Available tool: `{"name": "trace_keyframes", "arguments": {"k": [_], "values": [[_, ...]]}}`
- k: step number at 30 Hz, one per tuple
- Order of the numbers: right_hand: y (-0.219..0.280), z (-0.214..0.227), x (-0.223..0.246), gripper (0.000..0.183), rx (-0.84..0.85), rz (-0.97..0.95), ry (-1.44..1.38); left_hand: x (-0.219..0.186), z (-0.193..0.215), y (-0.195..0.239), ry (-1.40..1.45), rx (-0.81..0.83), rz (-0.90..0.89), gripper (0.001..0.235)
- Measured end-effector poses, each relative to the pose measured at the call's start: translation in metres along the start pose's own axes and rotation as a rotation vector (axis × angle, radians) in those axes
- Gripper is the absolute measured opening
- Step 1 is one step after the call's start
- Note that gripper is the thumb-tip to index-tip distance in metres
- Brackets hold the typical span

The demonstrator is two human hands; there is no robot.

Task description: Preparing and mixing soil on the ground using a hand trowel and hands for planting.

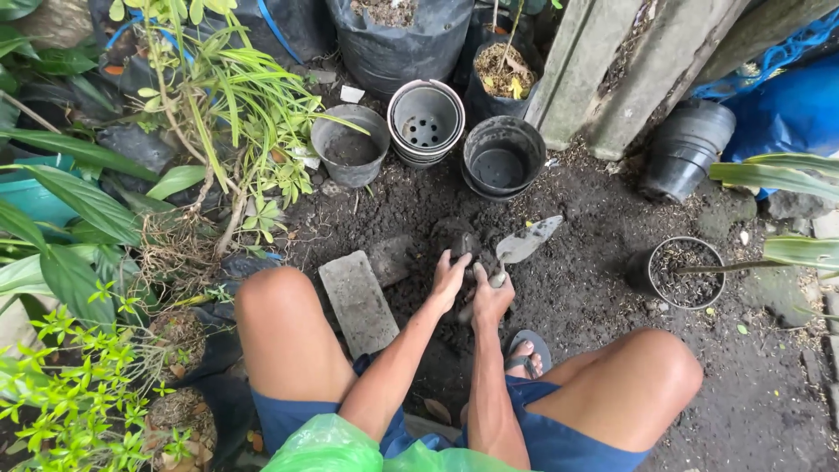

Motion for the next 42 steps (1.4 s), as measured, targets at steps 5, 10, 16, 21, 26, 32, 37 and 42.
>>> {"name": "trace_keyframes", "arguments": {"k": [5,10,16,21,26,32,37,42], "values": [[0.003,-0.017,0.009,0.029,0.014,0.063,0.046,0.021,-0.017,-0.033,0.110,-0.078,0.068,0.055],[0.026,-0.020,0.033,0.039,0.036,0.108,0.154,0.065,-0.017,-0.083,0.210,-0.170,0.218,0.063],[0.009,-0.004,0.012,0.039,0.273,-0.018,0.256,0.006,-0.001,-0.047,0.403,-0.099,0.278,0.070],[0.016,0.006,0.031,0.022,0.464,-0.006,0.197,0.017,-0.009,-0.053,0.371,-0.057,0.260,0.059],[0.007,0.000,0.006,0.021,0.364,0.006,0.208,0.042,-0.016,-0.073,0.280,-0.158,0.222,0.063],[-0.003,0.003,-0.001,0.044,0.271,-0.031,0.404,0.044,-0.018,-0.067,0.129,-0.204,0.132,0.063],[-0.010,0.008,-0.008,0.046,0.251,0.008,0.413,0.068,-0.026,-0.085,-0.041,-0.241,0.031,0.062],[0.001,0.011,-0.007,0.040,0.326,-0.009,0.177,0.057,-0.025,-0.087,-0.173,-0.275,0.015,0.075]]}}
Point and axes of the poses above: each hand's wrist, its own y-axis away from the middle knuckle, its own z-axis out of the back of the hand, x = y × z, the point moved 1 cm from there along -y, towards the middle knuckle, and after that the axes turned 2 degrees about -z, right-handed, at the moved point
